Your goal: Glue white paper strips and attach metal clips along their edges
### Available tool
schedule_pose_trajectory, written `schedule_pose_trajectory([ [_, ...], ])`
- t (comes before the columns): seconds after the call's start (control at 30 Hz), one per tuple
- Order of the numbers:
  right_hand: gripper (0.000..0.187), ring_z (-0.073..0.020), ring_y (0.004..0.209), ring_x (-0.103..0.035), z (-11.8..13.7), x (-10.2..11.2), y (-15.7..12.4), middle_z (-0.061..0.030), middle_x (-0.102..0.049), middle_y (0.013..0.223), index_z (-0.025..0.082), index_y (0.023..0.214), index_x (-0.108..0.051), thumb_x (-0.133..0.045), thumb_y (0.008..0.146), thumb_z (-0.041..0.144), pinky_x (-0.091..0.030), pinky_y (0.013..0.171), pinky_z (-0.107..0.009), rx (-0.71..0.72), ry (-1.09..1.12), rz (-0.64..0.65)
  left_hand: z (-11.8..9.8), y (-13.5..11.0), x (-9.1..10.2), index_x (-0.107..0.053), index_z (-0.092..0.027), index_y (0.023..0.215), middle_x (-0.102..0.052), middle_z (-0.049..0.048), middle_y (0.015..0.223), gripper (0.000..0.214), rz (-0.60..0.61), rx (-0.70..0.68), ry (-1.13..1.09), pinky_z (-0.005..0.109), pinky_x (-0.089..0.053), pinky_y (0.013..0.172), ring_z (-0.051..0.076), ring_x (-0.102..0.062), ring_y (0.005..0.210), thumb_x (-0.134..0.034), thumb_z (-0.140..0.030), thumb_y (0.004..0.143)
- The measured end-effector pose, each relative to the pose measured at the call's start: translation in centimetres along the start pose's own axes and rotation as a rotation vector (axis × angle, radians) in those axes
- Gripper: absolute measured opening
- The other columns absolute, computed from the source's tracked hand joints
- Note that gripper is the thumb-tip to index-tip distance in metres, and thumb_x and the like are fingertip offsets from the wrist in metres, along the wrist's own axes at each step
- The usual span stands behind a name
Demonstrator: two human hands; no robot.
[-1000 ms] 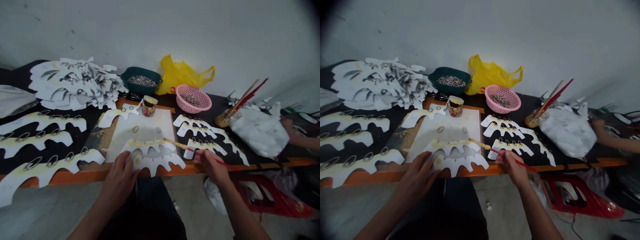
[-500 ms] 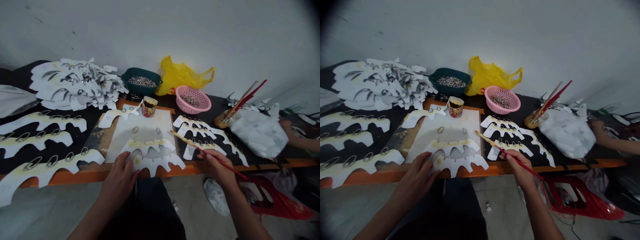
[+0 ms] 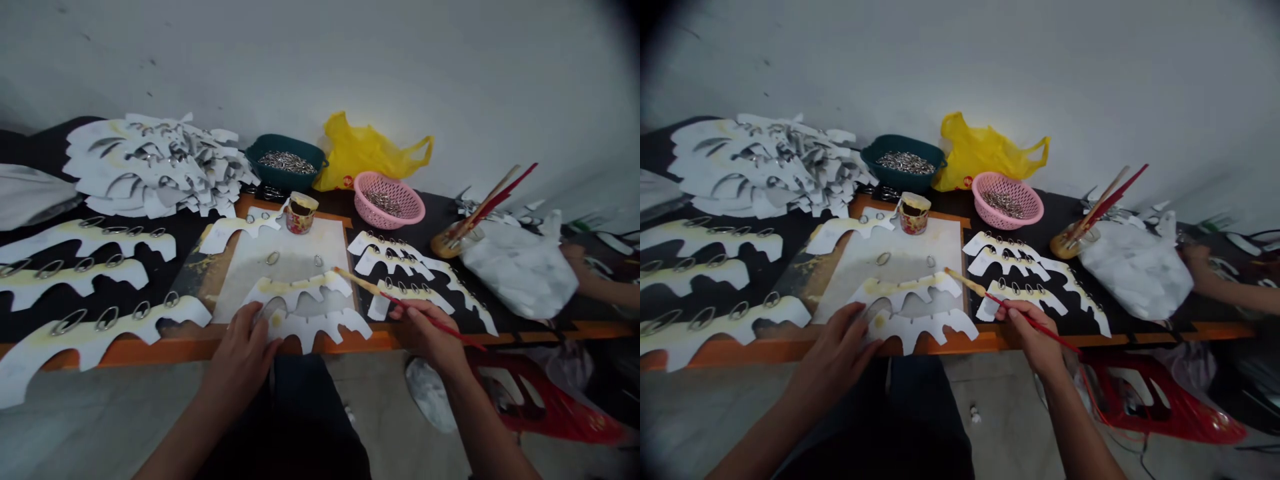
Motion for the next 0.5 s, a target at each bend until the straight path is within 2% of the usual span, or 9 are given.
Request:
schedule_pose_trajectory([
  [0.07,0.019,-0.0149,0.069,-0.065,0.3,-0.1,0.2,-0.0021,-0.069,0.072,0.020,0.082,-0.070,-0.076,0.067,0.030,-0.055,0.073,-0.031,0.017,0.121,-0.046,0.0,0.0,0.0,-0.048,-0.016,0.089,-0.046,0.0185,0.117,0.013,0.002,0.006,-0.017,0.050,-0.052,0.084,0.031,-0.050,0.109,-0.044,-0.028,0.088],
  [0.2,0.020,-0.0094,0.059,-0.060,0.8,-0.9,0.4,0.0020,-0.064,0.063,0.019,0.077,-0.068,-0.074,0.067,0.035,-0.055,0.064,-0.023,-0.049,0.337,-0.146,-0.1,-0.1,0.0,-0.050,-0.017,0.088,-0.047,0.0175,0.116,0.011,-0.012,0.011,-0.049,0.050,-0.051,0.085,0.031,-0.049,0.110,-0.045,-0.027,0.087],
  [0.27,0.020,-0.0094,0.057,-0.059,0.8,-1.6,0.2,0.0017,-0.063,0.062,0.019,0.077,-0.067,-0.074,0.068,0.036,-0.054,0.060,-0.023,-0.073,0.326,-0.098,-0.1,-0.1,-0.1,-0.049,-0.017,0.088,-0.047,0.0174,0.117,0.010,-0.017,0.009,-0.044,0.050,-0.051,0.086,0.030,-0.049,0.109,-0.046,-0.026,0.086],
  [0.37,0.020,-0.0118,0.057,-0.061,0.5,-2.7,-0.4,-0.0004,-0.063,0.062,0.019,0.078,-0.068,-0.073,0.070,0.036,-0.052,0.058,-0.024,-0.102,0.216,0.048,0.0,-0.1,-0.1,-0.048,-0.016,0.089,-0.045,0.0178,0.118,0.010,-0.014,0.002,-0.019,0.049,-0.051,0.086,0.031,-0.049,0.109,-0.046,-0.026,0.087],
  [0.5,0.019,-0.0136,0.062,-0.063,-0.1,-3.2,-0.7,-0.0011,-0.066,0.068,0.020,0.080,-0.068,-0.070,0.074,0.037,-0.052,0.063,-0.027,-0.115,0.063,0.136,0.0,-0.1,-0.1,-0.046,-0.016,0.090,-0.044,0.0181,0.117,0.010,-0.013,-0.018,0.012,0.049,-0.051,0.086,0.031,-0.048,0.109,-0.046,-0.025,0.087],
])
Point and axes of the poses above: each hand's wrist, its own y-axis towards the middle knuckle, its own x-axis out of the back of the hand, z = x × y, the point moved 1 cm from there along y, towards the middle knuckle
